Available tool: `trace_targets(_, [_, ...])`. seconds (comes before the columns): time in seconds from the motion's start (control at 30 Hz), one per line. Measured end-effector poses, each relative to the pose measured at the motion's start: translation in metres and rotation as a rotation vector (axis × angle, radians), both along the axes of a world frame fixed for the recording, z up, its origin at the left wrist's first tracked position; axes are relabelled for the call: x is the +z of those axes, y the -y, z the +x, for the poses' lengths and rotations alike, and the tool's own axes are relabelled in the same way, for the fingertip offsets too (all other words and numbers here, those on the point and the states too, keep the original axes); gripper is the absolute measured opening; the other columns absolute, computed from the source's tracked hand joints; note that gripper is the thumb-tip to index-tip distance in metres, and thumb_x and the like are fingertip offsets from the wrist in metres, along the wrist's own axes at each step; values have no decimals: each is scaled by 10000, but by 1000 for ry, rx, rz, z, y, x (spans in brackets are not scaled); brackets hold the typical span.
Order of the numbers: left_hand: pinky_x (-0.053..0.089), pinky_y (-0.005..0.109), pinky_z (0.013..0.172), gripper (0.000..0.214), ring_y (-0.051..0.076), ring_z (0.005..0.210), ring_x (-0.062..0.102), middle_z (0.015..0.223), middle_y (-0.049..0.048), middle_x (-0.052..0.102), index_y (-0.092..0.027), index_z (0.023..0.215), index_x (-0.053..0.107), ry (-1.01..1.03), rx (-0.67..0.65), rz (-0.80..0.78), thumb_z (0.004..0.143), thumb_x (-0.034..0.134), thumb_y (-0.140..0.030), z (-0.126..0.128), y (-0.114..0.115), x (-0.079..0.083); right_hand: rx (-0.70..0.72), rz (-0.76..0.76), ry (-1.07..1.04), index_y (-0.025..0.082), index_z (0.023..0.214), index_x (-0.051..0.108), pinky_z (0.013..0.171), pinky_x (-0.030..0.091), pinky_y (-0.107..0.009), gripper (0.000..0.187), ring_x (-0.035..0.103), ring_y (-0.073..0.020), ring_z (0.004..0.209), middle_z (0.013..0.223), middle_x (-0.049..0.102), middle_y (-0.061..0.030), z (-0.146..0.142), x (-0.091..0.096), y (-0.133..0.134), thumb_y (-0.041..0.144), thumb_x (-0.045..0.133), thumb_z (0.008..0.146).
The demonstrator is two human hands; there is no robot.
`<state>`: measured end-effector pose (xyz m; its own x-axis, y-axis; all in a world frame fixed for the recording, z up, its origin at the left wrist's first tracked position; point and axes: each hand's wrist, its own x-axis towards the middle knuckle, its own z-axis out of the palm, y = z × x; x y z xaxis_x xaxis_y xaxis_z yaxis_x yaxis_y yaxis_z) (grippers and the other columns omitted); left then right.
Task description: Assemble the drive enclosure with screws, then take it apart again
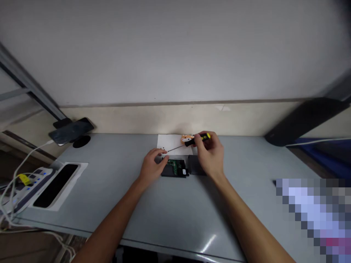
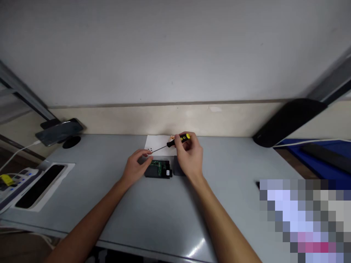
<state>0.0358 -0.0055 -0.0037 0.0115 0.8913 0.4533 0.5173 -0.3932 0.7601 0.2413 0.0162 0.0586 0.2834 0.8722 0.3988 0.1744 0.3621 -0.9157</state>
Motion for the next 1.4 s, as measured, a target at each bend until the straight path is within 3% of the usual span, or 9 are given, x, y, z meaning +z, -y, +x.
trace_targets(0.23, [542,373,889,118,188,903,676,952,28,732,-245,976,736,0,-11,16,949,637,-305,-1,-1,-2,21,-29,1,227,936,628,580,444,-303,287,593,-173,667,754,641,-20,-5,2,6,501,687,877])
trace_targets(0.63, [546,380,912,112,196,980,683,1035,26,752,-270,1001,754,34,-13,5,946,656,-264,-4,-1,-3,35,-25,-23,234,950,628,588,446,-306,284,593,-173,666,786,655,-22,-8,0,5,509,667,890])
trace_targets(0.87, [553,357,841,104,182,891,676,994,28,760,-255,965,768,101,-19,-19,926,678,-292,-4,-1,0,-47,-79,-37,217,920,639,578,440,-292,301,577,-167,634,727,655,-20,-10,2,5,517,656,897])
trace_targets(1.2, [534,332,789,123,165,805,637,983,29,753,-253,971,773,163,11,-55,907,696,-323,-5,-3,-4,57,-65,-180,243,1007,583,554,437,-260,325,546,-131,653,843,617,-8,-16,-13,-1,554,614,920])
trace_targets(1.4, [499,306,851,205,175,987,619,1152,49,688,-253,1109,717,118,18,52,908,681,-235,-2,-2,2,16,13,1,230,1021,586,616,444,-287,294,546,-133,675,871,630,-15,-19,-15,4,506,625,928])
